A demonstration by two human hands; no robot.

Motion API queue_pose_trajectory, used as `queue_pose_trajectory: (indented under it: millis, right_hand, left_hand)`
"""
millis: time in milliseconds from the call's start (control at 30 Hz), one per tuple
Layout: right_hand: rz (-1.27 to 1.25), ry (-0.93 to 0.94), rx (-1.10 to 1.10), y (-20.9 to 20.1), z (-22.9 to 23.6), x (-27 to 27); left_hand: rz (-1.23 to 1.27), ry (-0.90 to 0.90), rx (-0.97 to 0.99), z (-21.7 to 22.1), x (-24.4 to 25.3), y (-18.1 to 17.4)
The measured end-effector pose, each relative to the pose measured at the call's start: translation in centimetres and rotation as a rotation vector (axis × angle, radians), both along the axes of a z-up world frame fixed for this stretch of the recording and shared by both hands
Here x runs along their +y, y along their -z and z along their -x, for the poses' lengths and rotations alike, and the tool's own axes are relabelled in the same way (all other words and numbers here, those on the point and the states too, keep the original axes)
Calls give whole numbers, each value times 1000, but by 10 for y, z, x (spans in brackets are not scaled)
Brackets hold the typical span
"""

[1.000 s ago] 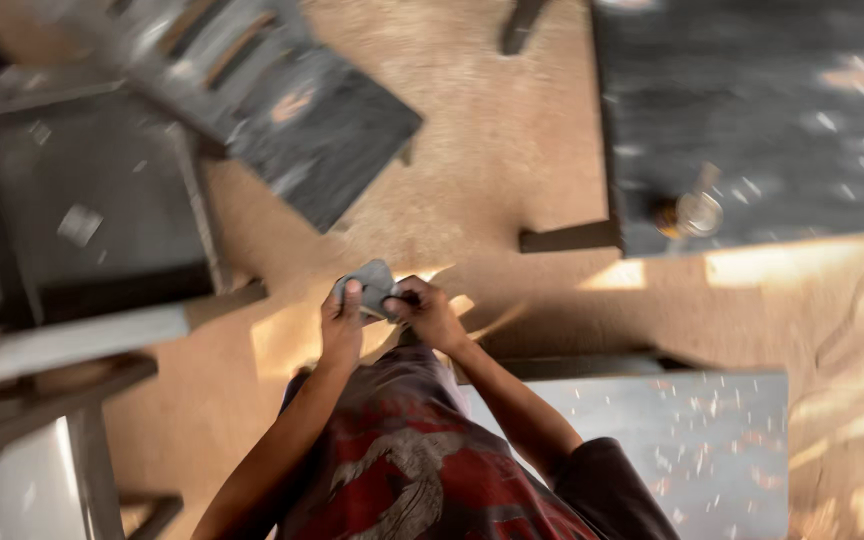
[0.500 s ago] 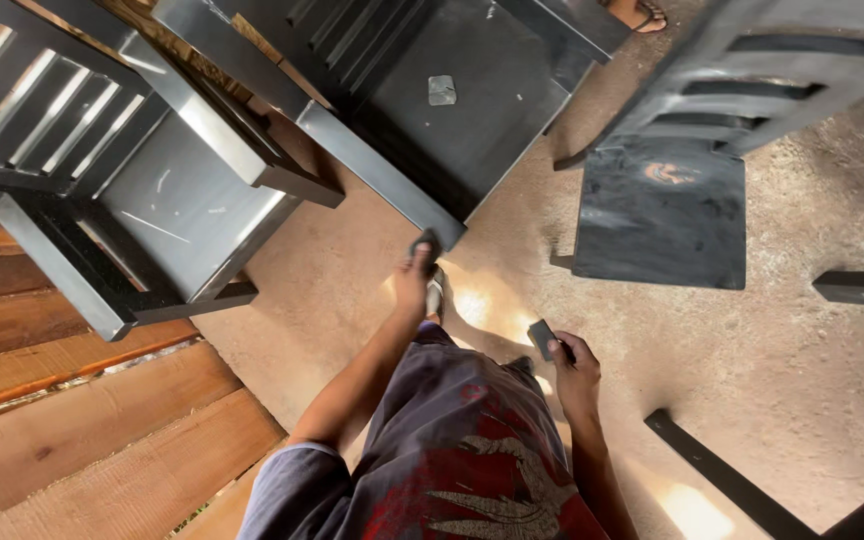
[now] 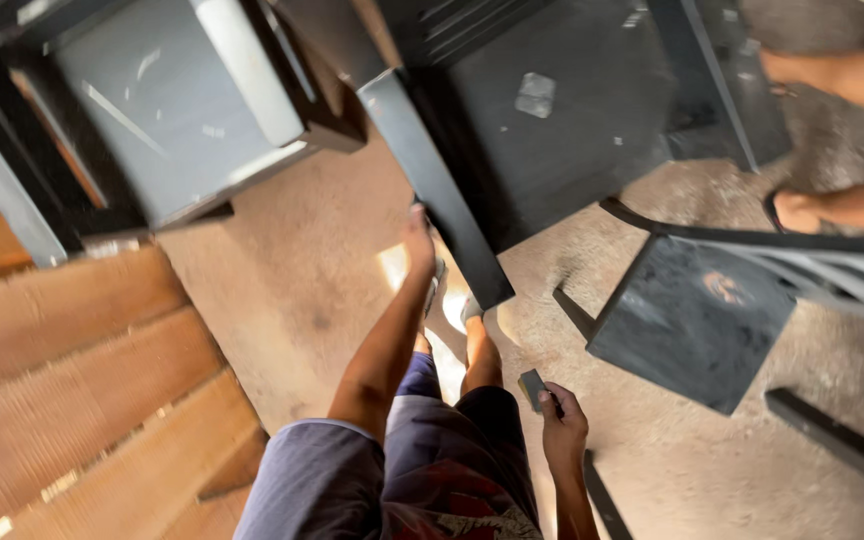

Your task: The person sands the surfaces and edges of black wooden chairs and tables using pieces of sandpaper by hand.

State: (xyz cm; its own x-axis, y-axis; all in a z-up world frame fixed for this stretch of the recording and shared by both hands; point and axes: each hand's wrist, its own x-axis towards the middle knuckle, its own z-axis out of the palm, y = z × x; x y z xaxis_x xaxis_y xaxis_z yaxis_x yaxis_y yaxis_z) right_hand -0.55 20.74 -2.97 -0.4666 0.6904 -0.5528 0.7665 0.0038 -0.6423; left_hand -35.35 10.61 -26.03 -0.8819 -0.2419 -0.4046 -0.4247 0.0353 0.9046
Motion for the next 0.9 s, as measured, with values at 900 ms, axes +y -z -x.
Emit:
queue_pose_trajectory:
  millis: [900]
  right_hand:
    - [63,-261,-187,157,30,138]
  left_hand:
    - [151,36,-63,38,27,-7]
